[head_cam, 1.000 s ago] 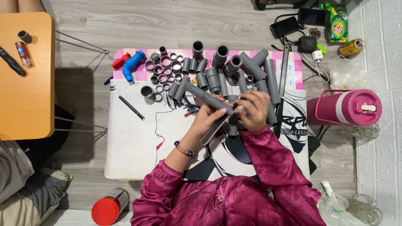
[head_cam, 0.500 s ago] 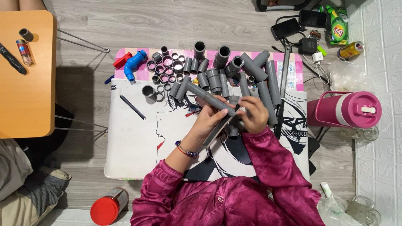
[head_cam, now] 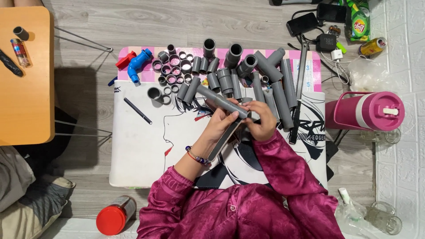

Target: The person uses a sanding file to smooth the edges of a gray plastic pipe fitting. They rotate the fitting in their hands to sand different sides and then place it back on the table among other fittings.

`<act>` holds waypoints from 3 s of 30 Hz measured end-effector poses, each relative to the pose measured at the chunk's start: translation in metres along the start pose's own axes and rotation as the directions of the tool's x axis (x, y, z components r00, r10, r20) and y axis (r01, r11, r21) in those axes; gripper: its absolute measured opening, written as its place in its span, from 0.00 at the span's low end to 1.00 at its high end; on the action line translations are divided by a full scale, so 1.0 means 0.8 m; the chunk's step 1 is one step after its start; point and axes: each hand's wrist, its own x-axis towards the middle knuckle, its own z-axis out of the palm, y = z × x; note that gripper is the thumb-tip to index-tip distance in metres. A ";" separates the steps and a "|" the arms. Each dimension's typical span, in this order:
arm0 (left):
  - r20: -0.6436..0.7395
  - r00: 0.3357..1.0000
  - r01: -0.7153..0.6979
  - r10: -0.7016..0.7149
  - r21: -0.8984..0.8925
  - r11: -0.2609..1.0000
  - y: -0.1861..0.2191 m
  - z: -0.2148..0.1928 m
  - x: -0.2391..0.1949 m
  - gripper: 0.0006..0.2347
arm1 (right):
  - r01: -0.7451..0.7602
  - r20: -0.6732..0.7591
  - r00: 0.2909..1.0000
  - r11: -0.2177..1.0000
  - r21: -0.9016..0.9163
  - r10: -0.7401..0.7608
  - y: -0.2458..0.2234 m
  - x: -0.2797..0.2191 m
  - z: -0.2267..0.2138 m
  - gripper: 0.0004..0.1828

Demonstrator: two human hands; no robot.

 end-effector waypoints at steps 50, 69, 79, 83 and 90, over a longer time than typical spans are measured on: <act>-0.020 0.995 -0.100 0.100 -0.016 0.995 0.015 -0.001 0.005 0.13 | -0.045 0.252 0.966 0.998 -0.048 0.056 0.027 0.003 -0.031 0.08; 0.080 0.995 -0.049 0.055 -0.070 0.996 -0.013 -0.017 0.008 0.12 | 0.005 0.144 0.990 0.997 -0.082 0.007 0.044 -0.008 -0.035 0.28; 0.090 0.996 -0.015 0.014 0.012 1.000 -0.019 -0.013 0.008 0.13 | 0.092 0.163 0.984 0.987 -0.129 -0.070 0.035 0.009 -0.035 0.21; 0.081 0.997 -0.021 0.016 0.057 0.998 -0.011 -0.001 0.007 0.12 | 0.234 0.118 0.969 0.957 -0.172 -0.216 0.038 0.008 -0.037 0.13; 0.079 0.997 -0.002 -0.005 0.094 0.996 -0.017 -0.002 0.007 0.12 | 0.322 0.111 0.946 0.924 -0.206 -0.305 0.049 -0.002 -0.042 0.07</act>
